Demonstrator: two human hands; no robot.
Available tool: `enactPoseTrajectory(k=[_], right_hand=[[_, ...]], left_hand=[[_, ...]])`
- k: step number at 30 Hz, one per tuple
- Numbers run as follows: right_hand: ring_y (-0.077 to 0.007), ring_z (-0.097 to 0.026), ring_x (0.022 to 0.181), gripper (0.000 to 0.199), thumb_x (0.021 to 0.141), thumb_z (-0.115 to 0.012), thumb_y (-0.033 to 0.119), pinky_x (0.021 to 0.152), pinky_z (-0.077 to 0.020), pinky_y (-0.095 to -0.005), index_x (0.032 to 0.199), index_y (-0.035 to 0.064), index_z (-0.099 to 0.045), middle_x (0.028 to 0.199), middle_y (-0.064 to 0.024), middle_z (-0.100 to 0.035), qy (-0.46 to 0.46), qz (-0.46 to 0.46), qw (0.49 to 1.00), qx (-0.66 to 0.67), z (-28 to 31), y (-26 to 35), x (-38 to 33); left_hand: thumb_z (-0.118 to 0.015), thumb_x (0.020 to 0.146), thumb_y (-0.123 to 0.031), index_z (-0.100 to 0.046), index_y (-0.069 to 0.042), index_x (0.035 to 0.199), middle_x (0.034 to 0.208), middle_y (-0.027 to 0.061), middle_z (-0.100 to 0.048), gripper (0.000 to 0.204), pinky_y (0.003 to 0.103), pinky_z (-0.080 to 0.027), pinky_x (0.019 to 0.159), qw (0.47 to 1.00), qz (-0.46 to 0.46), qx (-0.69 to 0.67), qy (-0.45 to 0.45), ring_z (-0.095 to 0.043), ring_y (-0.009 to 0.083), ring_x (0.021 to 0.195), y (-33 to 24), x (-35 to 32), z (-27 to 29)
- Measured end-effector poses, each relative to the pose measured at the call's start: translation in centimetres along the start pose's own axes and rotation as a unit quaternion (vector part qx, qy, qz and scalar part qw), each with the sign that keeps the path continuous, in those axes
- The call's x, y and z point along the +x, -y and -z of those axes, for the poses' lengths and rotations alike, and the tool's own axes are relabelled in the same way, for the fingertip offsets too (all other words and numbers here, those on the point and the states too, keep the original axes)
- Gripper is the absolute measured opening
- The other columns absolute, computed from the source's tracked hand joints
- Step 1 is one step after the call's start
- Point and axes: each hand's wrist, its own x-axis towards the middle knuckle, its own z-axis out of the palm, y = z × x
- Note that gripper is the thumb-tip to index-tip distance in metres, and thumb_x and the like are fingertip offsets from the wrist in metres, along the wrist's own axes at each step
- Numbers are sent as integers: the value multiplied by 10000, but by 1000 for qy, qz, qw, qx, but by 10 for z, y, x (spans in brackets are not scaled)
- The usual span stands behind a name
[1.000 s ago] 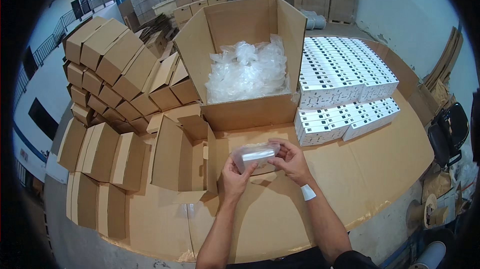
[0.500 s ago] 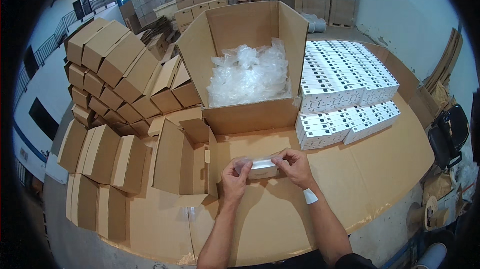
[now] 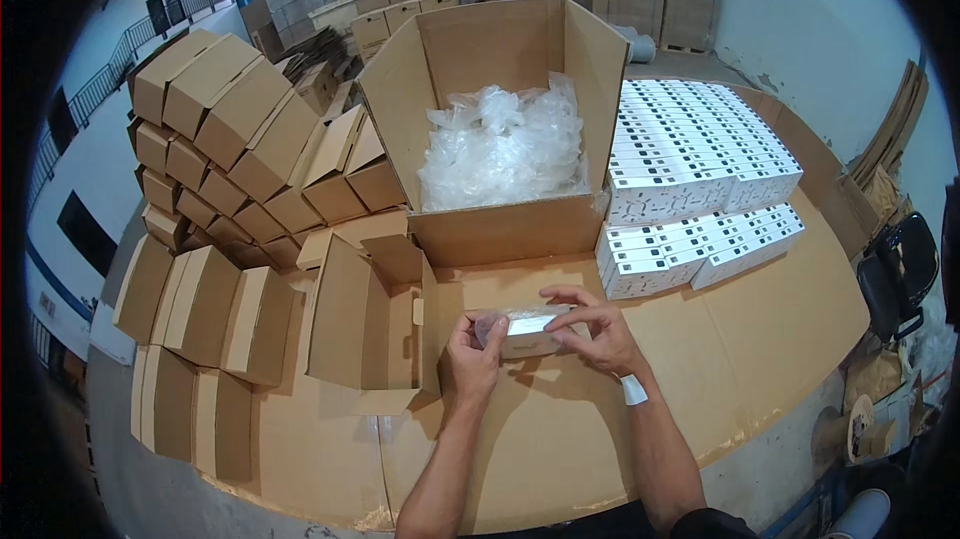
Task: The person packages product boxes by placing each one into a plastic bag, then putting the bagged product boxes into a larger cardboard shipping box by hand.
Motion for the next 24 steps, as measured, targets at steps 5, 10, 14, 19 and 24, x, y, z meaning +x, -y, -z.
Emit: enactPoseTrajectory(k=[5,10,14,19,24], right_hand=[[-196,-655,1103,288,882,-760,25,960,-530,-331,1165,76,-774,1230,-74,-695,57,-106,985,-125,-1,7,2],[-130,-680,988,308,911,-742,19,823,-568,-269,1215,73,-751,1178,-80,-733,13,-141,987,-81,-7,7,2],[-139,-687,969,325,902,-757,40,834,-570,-287,1226,63,-740,1132,-85,-750,1,-120,988,-92,-9,8,2],[-148,-696,943,308,885,-789,100,847,-568,-312,1180,31,-736,1063,-97,-760,7,-139,983,-120,-6,5,2],[-159,-700,944,291,890,-783,92,849,-570,-315,1169,25,-733,1074,-100,-753,-1,-166,979,-121,-6,12,2]], left_hand=[[-747,957,-158,-619,-56,1048,966,-7,-645,187,256,-476,823,1000,9,-12,3,-590,84,900,-4,-1,-4],[-749,954,-155,-614,-56,1046,981,-1,-642,191,258,-477,829,1000,6,-10,3,-591,90,911,-5,-2,-3],[-754,949,-144,-595,-49,1084,997,8,-638,229,264,-481,840,1000,0,0,8,-588,95,929,-2,-2,0],[-763,924,-88,-514,-31,1203,1083,40,-621,378,287,-471,896,998,-61,-16,-20,-582,125,988,-1,-10,-10],[-783,857,-14,-532,-48,1226,1108,96,-642,447,407,-439,1026,855,-384,338,-86,-597,268,1090,-9,-26,-2]])
